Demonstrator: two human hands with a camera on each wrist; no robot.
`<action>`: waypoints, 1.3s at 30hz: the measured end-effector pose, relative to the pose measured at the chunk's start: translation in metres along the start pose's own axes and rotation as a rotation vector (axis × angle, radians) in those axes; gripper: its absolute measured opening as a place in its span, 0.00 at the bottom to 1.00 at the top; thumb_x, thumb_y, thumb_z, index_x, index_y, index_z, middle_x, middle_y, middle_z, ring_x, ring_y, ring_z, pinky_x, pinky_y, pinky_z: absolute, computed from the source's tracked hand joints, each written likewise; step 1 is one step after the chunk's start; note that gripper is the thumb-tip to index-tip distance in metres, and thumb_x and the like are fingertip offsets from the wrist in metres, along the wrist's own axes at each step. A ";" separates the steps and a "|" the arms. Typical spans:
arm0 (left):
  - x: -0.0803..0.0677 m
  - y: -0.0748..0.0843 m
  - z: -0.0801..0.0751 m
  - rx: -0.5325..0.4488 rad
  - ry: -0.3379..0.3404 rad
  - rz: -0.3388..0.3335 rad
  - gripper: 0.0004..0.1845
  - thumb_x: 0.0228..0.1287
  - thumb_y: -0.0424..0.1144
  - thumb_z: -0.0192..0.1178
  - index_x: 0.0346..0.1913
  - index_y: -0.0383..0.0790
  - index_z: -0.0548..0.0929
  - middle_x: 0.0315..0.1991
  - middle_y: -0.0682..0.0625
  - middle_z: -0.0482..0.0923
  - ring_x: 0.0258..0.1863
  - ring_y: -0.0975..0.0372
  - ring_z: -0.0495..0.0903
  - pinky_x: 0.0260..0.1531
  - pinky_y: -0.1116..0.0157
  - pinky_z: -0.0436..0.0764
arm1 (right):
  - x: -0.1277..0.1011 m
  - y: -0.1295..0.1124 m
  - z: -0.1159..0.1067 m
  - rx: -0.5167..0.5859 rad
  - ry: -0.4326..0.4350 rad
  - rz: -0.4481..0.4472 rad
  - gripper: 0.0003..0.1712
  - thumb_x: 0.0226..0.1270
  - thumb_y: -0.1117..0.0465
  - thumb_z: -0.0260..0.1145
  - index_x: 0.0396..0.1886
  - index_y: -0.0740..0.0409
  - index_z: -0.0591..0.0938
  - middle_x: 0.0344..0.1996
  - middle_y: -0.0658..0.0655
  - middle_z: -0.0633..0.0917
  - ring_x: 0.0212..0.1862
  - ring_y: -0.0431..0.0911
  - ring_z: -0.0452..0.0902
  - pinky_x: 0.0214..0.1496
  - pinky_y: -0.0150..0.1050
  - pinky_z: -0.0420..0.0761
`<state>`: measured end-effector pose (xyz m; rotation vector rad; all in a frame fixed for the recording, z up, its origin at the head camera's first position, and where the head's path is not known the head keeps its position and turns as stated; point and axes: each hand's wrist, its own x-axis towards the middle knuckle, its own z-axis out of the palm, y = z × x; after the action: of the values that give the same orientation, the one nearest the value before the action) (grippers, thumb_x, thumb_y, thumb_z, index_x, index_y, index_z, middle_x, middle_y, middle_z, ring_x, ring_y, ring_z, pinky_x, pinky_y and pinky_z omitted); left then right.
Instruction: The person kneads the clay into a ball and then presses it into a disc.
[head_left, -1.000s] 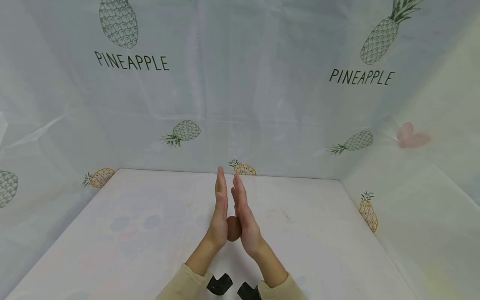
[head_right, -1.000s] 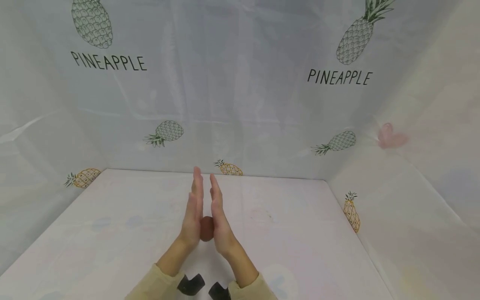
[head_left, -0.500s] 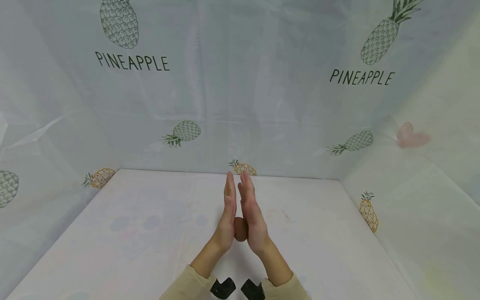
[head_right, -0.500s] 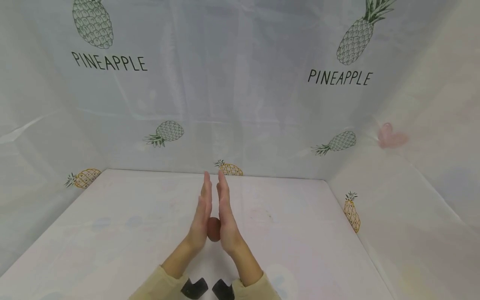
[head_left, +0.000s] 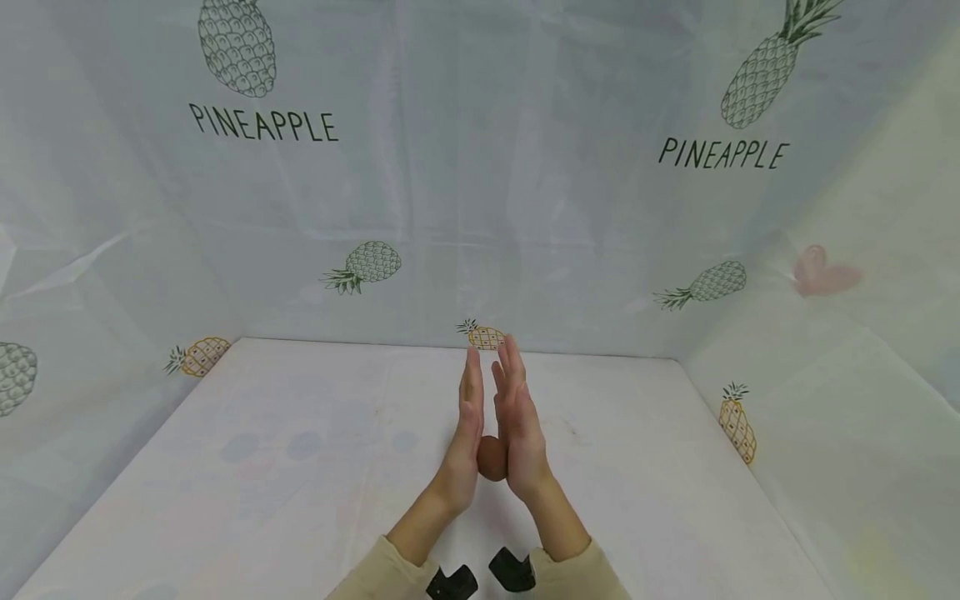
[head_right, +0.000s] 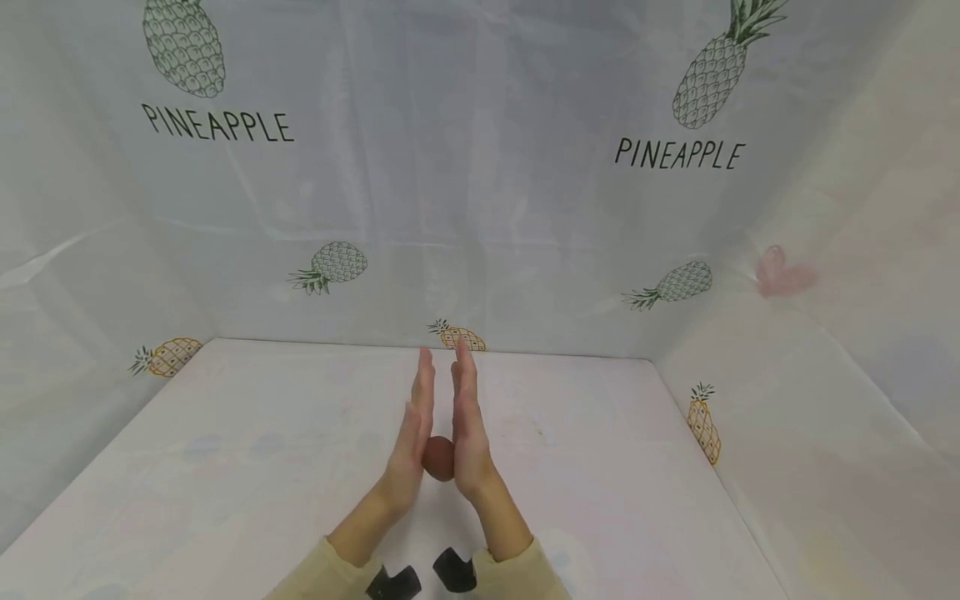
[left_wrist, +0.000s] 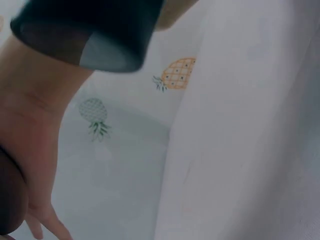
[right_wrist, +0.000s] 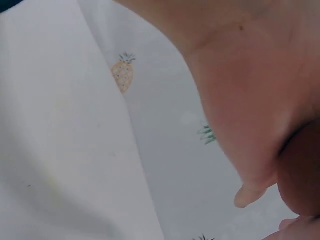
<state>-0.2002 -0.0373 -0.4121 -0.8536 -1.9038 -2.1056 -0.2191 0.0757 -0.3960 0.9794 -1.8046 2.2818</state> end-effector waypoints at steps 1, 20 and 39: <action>0.000 0.000 0.000 0.005 -0.001 0.006 0.32 0.86 0.56 0.15 0.86 0.63 0.29 0.86 0.61 0.20 0.84 0.60 0.20 0.76 0.33 0.25 | 0.000 0.001 0.000 0.004 0.004 0.001 0.36 0.87 0.43 0.23 0.89 0.39 0.36 0.87 0.45 0.39 0.87 0.54 0.31 0.82 0.69 0.29; 0.007 0.009 -0.023 0.076 0.153 0.063 0.38 0.81 0.68 0.18 0.86 0.63 0.28 0.86 0.61 0.19 0.84 0.62 0.18 0.75 0.34 0.21 | -0.005 0.010 0.025 -0.016 -0.123 0.047 0.37 0.87 0.39 0.20 0.89 0.42 0.36 0.87 0.47 0.36 0.87 0.55 0.30 0.84 0.61 0.31; 0.002 -0.004 -0.009 0.065 0.063 -0.058 0.31 0.86 0.55 0.17 0.86 0.66 0.29 0.85 0.67 0.21 0.84 0.61 0.19 0.75 0.33 0.22 | -0.003 -0.011 0.012 -0.029 -0.033 -0.058 0.37 0.87 0.42 0.21 0.89 0.45 0.36 0.87 0.46 0.38 0.87 0.53 0.31 0.84 0.61 0.29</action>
<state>-0.2062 -0.0450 -0.4148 -0.7185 -1.9757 -2.0650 -0.2070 0.0694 -0.3871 1.0562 -1.7914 2.2125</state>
